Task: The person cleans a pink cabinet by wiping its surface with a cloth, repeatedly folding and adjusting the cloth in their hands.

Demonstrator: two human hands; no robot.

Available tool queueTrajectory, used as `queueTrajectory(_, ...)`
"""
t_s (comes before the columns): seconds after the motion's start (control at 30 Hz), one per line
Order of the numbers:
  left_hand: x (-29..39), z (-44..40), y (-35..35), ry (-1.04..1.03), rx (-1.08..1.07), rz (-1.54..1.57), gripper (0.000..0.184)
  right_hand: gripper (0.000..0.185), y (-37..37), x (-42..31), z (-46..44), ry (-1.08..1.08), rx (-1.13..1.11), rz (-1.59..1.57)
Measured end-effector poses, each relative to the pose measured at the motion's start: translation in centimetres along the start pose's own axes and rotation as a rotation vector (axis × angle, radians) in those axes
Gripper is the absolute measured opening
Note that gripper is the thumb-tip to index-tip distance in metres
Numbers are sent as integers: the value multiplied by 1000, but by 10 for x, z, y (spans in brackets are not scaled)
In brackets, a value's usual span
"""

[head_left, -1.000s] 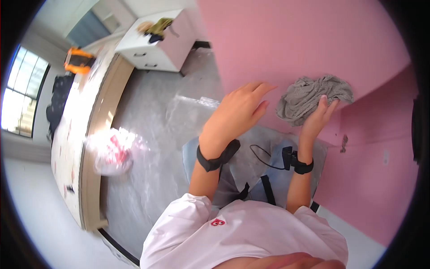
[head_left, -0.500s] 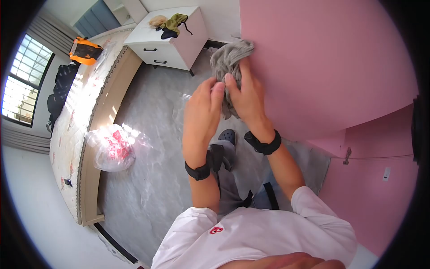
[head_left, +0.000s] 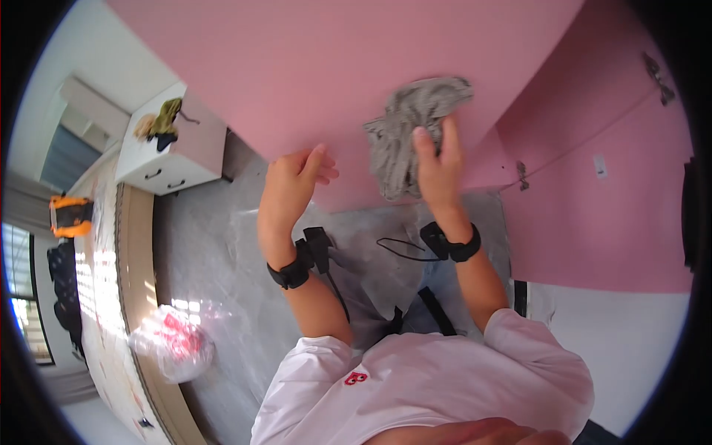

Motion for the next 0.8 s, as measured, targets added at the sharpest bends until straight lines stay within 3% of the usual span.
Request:
queueTrajectory(0.03,4,-2,-5,-3,-35,-34,43,34,14,-3,-6,-41,89,-102)
queueTrajectory(0.2,22,-2,-27,-110,-51,-61,38,32,62,26,7,-163,164,-37)
queueTrajectory(0.27,26,-2,-30,-132,-64,-32,36,43,64,39,15,-237,186,-71)
queueTrajectory(0.47,22,12,-27,-112,-24,-42,34,63,76,25,-15,-112,182,-94)
queueTrajectory(0.67,18,14,-24,-271,-7,-60,33,60,57,43,2,-195,163,-80)
queueTrajectory(0.73,21,14,-38,-336,-102,-136,38,60,49,52,18,-165,106,11)
queueTrajectory(0.8,13,13,-61,-436,-161,-200,59,60,42,57,21,-146,45,77)
Point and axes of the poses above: each hand's wrist, its own z-axis away from the middle knuckle, its own y-axis out of the back of the hand, x = y × z, the point moved 3 cm from there along -z, towards the middle knuckle, and after that the axes turned 12 degrees about y, right-handed, at the moved point
